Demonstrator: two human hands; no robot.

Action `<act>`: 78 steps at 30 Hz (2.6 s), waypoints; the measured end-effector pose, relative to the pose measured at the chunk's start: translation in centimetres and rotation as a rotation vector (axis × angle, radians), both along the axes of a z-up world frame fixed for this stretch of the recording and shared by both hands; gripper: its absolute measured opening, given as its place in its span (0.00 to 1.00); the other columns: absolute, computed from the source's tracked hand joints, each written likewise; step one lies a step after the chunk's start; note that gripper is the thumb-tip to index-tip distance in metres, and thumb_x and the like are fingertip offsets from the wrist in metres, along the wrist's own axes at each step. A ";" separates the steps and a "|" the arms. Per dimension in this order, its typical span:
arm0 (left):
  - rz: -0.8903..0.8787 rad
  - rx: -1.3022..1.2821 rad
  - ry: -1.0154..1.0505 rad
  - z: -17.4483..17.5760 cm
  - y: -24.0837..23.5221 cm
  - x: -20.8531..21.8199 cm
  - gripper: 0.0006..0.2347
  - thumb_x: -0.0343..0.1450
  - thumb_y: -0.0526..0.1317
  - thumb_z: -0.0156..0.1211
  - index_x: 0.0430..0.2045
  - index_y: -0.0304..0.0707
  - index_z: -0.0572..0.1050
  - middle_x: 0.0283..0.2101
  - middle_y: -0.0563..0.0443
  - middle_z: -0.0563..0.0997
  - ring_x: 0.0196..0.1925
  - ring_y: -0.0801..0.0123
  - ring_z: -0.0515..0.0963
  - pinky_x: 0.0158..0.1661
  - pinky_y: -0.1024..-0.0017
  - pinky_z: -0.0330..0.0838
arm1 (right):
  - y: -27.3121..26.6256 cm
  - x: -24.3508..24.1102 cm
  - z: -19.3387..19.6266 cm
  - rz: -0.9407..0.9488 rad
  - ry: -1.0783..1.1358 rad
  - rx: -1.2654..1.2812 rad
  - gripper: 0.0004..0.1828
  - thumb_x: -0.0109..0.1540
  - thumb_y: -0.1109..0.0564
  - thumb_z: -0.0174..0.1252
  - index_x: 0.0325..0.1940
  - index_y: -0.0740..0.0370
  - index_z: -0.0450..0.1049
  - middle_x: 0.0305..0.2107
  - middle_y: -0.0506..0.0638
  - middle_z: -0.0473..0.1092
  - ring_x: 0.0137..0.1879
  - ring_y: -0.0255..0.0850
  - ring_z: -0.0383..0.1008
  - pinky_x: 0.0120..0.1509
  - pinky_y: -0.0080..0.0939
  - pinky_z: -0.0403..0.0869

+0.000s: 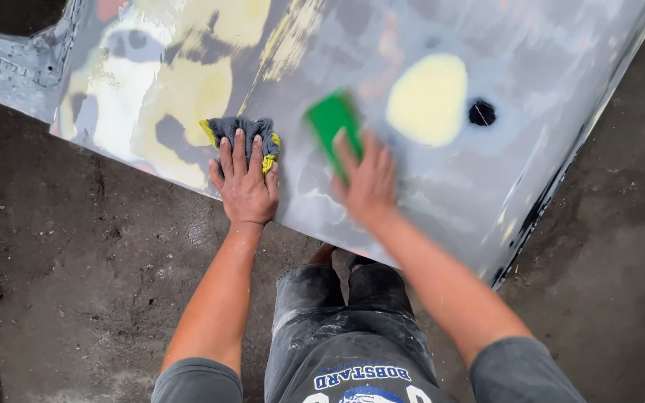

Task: The person sands a large, grey car door using a green sanding block and a yellow cloth. They repeatedly wipe the surface with the cloth and sand it with the block, occasionally dipping the tools into a green bucket of water to clean them.

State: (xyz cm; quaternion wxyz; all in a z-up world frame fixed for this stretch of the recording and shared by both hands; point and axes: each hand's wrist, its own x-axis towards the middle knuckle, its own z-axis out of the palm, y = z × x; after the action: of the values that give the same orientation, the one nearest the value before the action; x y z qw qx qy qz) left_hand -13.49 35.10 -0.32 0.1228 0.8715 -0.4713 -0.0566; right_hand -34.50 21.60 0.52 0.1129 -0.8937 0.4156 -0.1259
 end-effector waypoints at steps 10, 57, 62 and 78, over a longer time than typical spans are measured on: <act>-0.106 -0.010 0.008 -2.2 -2.8 -1.1 0.30 0.75 0.55 0.55 0.73 0.49 0.60 0.78 0.38 0.49 0.78 0.39 0.46 0.70 0.38 0.39 | -6.8 -8.4 -2.9 -0.216 0.090 0.059 0.42 0.64 0.43 0.62 0.81 0.47 0.56 0.70 0.63 0.55 0.70 0.64 0.58 0.73 0.68 0.59; -0.120 -0.002 0.009 0.1 -4.7 -5.6 0.28 0.74 0.49 0.55 0.71 0.44 0.63 0.77 0.36 0.54 0.78 0.37 0.50 0.71 0.41 0.44 | -12.1 -14.6 -5.3 -0.262 0.268 0.049 0.43 0.65 0.41 0.60 0.82 0.47 0.52 0.74 0.65 0.45 0.70 0.74 0.50 0.65 0.77 0.54; -0.141 0.000 0.018 0.1 -5.0 -5.6 0.27 0.74 0.48 0.56 0.70 0.44 0.64 0.76 0.36 0.55 0.77 0.37 0.50 0.71 0.41 0.44 | -13.3 -8.7 -2.9 -0.413 0.140 0.079 0.43 0.65 0.45 0.60 0.82 0.47 0.53 0.73 0.65 0.47 0.67 0.66 0.57 0.65 0.69 0.61; -0.154 0.012 0.028 0.1 -4.9 -5.4 0.30 0.71 0.48 0.59 0.71 0.45 0.63 0.76 0.37 0.54 0.78 0.39 0.50 0.71 0.42 0.44 | -14.6 -6.8 -2.9 -0.350 0.163 0.000 0.45 0.64 0.44 0.63 0.82 0.48 0.51 0.70 0.66 0.51 0.64 0.68 0.58 0.63 0.69 0.62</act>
State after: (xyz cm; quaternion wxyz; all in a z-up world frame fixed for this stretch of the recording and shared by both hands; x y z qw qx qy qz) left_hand -18.88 30.16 -0.25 0.1194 0.8325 -0.5349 -0.0806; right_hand -41.30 6.98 -2.34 0.0551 -0.8149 0.5726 -0.0706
